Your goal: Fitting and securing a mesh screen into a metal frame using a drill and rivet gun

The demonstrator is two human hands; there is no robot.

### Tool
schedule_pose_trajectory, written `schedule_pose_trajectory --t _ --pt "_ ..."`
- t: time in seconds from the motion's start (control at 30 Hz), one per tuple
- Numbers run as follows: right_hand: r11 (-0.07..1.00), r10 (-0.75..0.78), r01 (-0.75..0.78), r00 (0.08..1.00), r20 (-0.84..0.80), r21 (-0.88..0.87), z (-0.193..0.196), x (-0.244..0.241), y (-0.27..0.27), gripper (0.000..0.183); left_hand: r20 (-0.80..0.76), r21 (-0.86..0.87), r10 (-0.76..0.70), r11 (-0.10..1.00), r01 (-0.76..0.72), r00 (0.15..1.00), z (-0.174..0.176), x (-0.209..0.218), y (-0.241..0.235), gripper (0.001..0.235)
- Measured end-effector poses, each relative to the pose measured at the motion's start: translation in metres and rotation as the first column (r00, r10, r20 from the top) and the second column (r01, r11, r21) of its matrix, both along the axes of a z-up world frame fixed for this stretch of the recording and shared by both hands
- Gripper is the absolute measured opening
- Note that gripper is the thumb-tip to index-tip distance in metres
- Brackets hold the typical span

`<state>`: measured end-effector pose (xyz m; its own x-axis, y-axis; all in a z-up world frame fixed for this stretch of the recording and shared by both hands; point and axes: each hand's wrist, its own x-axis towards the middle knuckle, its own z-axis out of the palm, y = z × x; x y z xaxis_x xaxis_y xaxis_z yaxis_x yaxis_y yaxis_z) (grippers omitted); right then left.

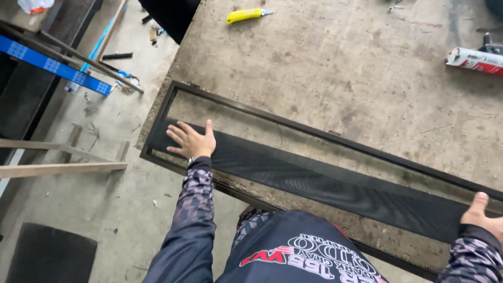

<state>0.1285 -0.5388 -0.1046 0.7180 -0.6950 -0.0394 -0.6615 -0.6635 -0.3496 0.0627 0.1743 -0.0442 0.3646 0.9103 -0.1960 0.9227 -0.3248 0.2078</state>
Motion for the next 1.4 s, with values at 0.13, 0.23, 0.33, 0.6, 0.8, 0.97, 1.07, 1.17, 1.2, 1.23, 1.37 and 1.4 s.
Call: schedule_pose_trajectory --t 0.13,0.23,0.33,0.6,0.8,0.97,1.07,1.17,1.2,1.23,1.37,1.4 --pt "0.996 -0.031 0.022 0.993 -0.11 -0.088 0.038 0.009 0.022 0.094 -0.119 -0.011 -0.043 0.999 0.042 0.992 -0.008 0.019 0.009 0.113" --pt "0.993 -0.081 0.057 0.961 -0.264 -0.1 0.026 0.01 0.019 0.117 -0.186 0.022 -0.058 0.998 0.063 0.981 -0.026 0.017 0.013 0.116" --pt "0.982 -0.132 0.074 0.928 -0.35 -0.173 0.009 0.021 0.012 0.131 -0.216 0.011 -0.06 0.998 0.063 0.974 -0.025 0.022 0.013 0.119" --pt "0.988 -0.121 0.081 0.939 -0.322 -0.134 0.013 0.043 0.023 0.129 -0.178 0.012 -0.04 0.999 0.043 0.983 -0.024 0.025 0.025 0.12" --pt "0.972 -0.171 0.12 0.952 -0.254 -0.202 0.004 0.027 0.017 0.121 0.018 0.123 -0.139 0.983 0.136 0.99 -0.027 0.017 0.017 0.113" --pt "0.993 -0.117 0.115 0.976 -0.182 -0.021 0.027 0.019 0.028 0.118 0.247 0.86 -0.924 0.348 0.374 0.292 -0.035 -0.007 0.059 0.035" --pt "0.996 -0.089 0.088 0.96 -0.265 -0.014 0.025 0.013 0.028 0.12 0.015 0.773 -0.955 0.199 0.602 0.295 -0.036 -0.041 0.07 0.093" --pt "0.996 -0.091 0.087 0.957 -0.276 -0.024 0.028 0.025 0.027 0.126 -0.062 0.767 -0.993 0.016 0.641 0.098 -0.02 -0.035 0.046 0.075" --pt "0.997 -0.083 0.081 0.958 -0.276 -0.02 0.032 0.026 0.029 0.126 -0.065 0.768 -0.992 0.017 0.641 0.105 -0.007 -0.033 0.014 0.075" --pt "0.995 -0.099 0.102 0.952 -0.291 -0.005 0.038 0.03 0.03 0.126 -0.009 0.777 -1.0 -0.005 0.629 0.004 0.005 -0.029 -0.02 0.074" --pt "0.989 -0.132 0.147 0.948 -0.289 0.032 0.058 0.045 0.032 0.127 0.176 0.751 -0.879 -0.171 0.637 -0.443 0.035 -0.008 -0.158 0.041" --pt "0.989 -0.129 0.144 0.949 -0.286 0.032 0.057 0.044 0.031 0.127 0.175 0.753 -0.88 -0.169 0.636 -0.442 0.038 -0.007 -0.181 0.041"
